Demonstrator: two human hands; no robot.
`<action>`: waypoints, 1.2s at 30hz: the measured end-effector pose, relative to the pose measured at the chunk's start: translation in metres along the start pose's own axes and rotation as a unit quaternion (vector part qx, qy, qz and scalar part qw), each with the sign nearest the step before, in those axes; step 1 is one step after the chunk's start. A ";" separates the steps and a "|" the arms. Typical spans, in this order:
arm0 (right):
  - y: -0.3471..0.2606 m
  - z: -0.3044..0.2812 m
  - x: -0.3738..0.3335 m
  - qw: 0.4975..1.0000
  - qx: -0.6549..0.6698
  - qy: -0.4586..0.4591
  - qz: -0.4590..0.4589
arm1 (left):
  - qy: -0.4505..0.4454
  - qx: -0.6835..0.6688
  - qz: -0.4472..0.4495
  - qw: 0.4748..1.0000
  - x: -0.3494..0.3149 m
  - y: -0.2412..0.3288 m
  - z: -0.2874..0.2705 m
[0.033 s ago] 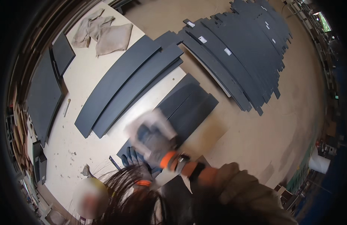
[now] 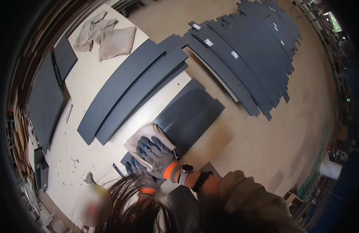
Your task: The person uses a scraper and a cloth to clean a wooden board, then wipes down several other boards with the cloth, occasionally using a small blade to trim the edges.
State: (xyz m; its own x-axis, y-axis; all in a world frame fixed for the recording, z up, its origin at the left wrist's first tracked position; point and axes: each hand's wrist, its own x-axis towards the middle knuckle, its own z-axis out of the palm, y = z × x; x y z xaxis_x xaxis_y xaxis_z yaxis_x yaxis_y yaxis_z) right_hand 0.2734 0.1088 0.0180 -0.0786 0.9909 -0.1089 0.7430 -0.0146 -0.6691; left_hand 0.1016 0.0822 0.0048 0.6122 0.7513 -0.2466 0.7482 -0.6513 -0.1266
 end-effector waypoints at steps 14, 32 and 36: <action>0.047 -0.014 0.022 0.984 -0.135 0.114 0.004 | 0.091 -0.193 -0.012 0.977 0.015 0.001 -0.039; -0.022 0.008 -0.039 0.982 -0.145 0.101 -0.067 | 0.055 0.123 0.011 0.991 0.003 -0.005 -0.016; 0.054 -0.061 -0.021 0.982 -0.162 0.020 0.097 | 0.091 -0.176 -0.024 0.980 0.005 -0.003 -0.042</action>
State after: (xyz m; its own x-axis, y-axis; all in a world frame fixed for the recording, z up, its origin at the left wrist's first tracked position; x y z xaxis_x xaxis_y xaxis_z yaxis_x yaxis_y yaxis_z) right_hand 0.3556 0.0956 0.0293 0.1077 0.9782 -0.1777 0.9144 -0.1677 -0.3685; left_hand 0.1134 0.0920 0.0443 0.5851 0.8080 -0.0696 0.7999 -0.5608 0.2136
